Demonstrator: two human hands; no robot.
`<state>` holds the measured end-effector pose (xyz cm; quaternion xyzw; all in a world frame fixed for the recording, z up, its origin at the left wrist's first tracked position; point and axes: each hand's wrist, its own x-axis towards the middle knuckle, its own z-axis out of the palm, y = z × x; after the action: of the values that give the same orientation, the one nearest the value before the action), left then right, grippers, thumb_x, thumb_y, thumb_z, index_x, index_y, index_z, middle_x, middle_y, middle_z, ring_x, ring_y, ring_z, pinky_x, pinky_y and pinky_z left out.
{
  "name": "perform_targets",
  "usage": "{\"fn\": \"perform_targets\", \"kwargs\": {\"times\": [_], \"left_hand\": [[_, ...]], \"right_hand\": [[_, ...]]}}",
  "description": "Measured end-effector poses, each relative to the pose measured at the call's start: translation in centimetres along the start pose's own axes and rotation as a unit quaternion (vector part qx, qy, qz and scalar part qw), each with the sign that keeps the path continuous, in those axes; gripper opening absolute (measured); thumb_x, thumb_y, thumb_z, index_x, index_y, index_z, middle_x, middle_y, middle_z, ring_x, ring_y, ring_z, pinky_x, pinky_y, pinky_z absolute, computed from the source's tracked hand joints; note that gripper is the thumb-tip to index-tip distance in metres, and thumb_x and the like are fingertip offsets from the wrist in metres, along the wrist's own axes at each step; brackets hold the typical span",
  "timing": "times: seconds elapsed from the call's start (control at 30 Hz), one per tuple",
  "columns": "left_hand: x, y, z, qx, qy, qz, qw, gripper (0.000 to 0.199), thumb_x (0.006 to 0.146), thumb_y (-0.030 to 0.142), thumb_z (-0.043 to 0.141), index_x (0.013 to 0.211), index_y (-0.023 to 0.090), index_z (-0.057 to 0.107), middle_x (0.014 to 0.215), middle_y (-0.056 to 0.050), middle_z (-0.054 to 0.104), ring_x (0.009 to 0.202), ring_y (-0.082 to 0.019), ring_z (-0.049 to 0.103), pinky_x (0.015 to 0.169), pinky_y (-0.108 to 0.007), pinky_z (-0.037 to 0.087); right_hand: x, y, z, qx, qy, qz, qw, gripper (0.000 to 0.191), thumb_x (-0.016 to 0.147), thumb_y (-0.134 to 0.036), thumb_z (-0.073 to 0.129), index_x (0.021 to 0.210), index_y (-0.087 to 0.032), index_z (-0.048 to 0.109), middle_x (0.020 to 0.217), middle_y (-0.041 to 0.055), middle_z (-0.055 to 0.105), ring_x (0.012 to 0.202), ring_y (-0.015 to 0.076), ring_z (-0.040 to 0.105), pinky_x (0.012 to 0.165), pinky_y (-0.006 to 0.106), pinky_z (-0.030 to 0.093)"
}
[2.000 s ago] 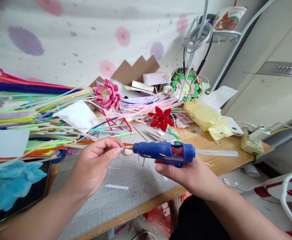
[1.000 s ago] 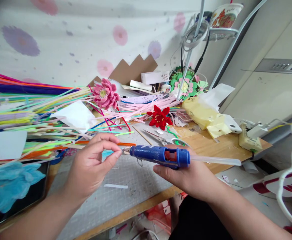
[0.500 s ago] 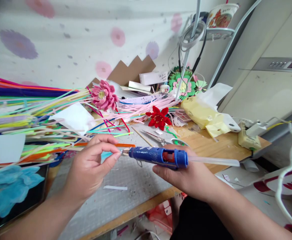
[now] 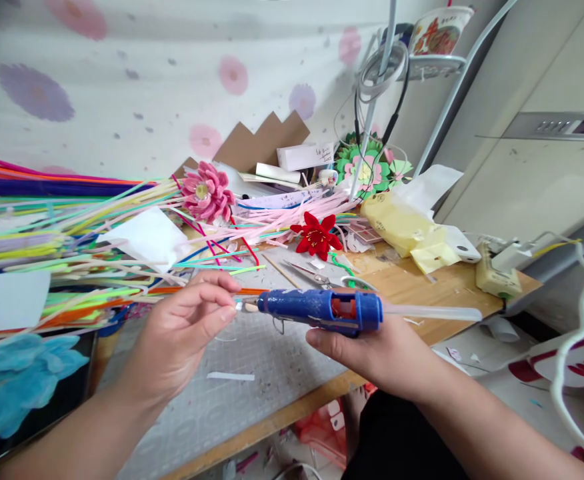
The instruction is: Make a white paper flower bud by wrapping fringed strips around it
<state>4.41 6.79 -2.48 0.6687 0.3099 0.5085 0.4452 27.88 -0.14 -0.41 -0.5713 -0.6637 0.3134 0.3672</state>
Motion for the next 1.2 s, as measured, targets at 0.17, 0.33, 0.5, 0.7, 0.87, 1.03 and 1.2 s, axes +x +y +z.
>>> {"fn": "perform_targets", "kwargs": {"times": [0.17,0.33,0.5,0.7,0.87,1.03,1.2], "left_hand": [[0.01,0.03,-0.03,-0.026,-0.008,-0.026,0.999,0.011,0.077,0.014,0.066,0.072,0.023,0.068,0.096,-0.002,0.059,0.099,-0.018,0.054,0.094,-0.032,0.038],[0.14,0.07,0.04,-0.015,0.007,-0.027,1.0,0.008,0.076,0.016,0.066,0.071,0.022,0.068,0.095,-0.004,0.06,0.097,-0.02,0.055,0.092,-0.035,0.04],[0.1,-0.07,0.03,-0.013,0.007,-0.021,1.0,0.007,0.078,0.017,0.066,0.072,0.022,0.067,0.095,-0.003,0.059,0.097,-0.019,0.055,0.093,-0.033,0.04],[0.06,-0.17,0.06,-0.009,0.006,-0.019,1.0,0.008,0.079,0.017,0.065,0.073,0.022,0.066,0.095,-0.001,0.057,0.098,-0.017,0.053,0.095,-0.032,0.038],[0.12,-0.17,0.0,0.003,0.008,-0.011,1.0,0.007,0.079,0.018,0.066,0.073,0.022,0.066,0.094,-0.002,0.057,0.098,-0.018,0.054,0.095,-0.032,0.038],[0.23,-0.42,-0.04,-0.001,0.007,-0.008,1.0,0.007,0.079,0.018,0.066,0.073,0.022,0.066,0.094,-0.001,0.057,0.098,-0.017,0.054,0.095,-0.031,0.038],[0.07,-0.5,-0.12,-0.017,0.011,-0.01,1.0,0.007,0.079,0.018,0.066,0.075,0.023,0.067,0.094,0.0,0.058,0.099,-0.017,0.054,0.095,-0.031,0.037]], "right_hand": [[-0.11,-0.43,0.08,-0.002,-0.004,0.011,1.0,0.025,0.077,-0.043,0.067,0.085,-0.02,0.066,0.078,0.0033,0.07,0.07,0.0201,0.065,0.063,0.028,0.056],[-0.42,-0.17,-0.09,-0.006,-0.013,-0.008,1.0,0.022,0.077,-0.042,0.066,0.079,-0.02,0.066,0.074,0.0018,0.068,0.065,0.0193,0.063,0.059,0.028,0.055],[-0.35,-0.27,-0.01,-0.01,-0.017,-0.012,1.0,0.023,0.077,-0.042,0.066,0.08,-0.02,0.067,0.075,0.0028,0.07,0.066,0.0205,0.064,0.059,0.028,0.055],[-0.11,-0.63,0.06,-0.036,-0.023,-0.024,0.999,0.023,0.08,-0.042,0.062,0.082,-0.02,0.068,0.078,0.0039,0.072,0.067,0.0208,0.066,0.057,0.026,0.055],[-0.12,-0.76,-0.09,-0.057,-0.028,-0.04,0.997,0.02,0.08,-0.039,0.062,0.082,-0.02,0.069,0.078,0.0035,0.072,0.066,0.0215,0.066,0.058,0.028,0.055],[-0.13,-0.85,-0.02,-0.054,-0.025,-0.048,0.997,0.018,0.078,-0.036,0.063,0.073,-0.02,0.066,0.073,0.0033,0.069,0.064,0.0217,0.064,0.056,0.028,0.055],[-0.21,-0.65,-0.06,-0.048,-0.014,-0.053,0.997,0.019,0.078,-0.038,0.064,0.073,-0.02,0.066,0.073,0.0033,0.07,0.064,0.0214,0.065,0.054,0.027,0.054]]}}
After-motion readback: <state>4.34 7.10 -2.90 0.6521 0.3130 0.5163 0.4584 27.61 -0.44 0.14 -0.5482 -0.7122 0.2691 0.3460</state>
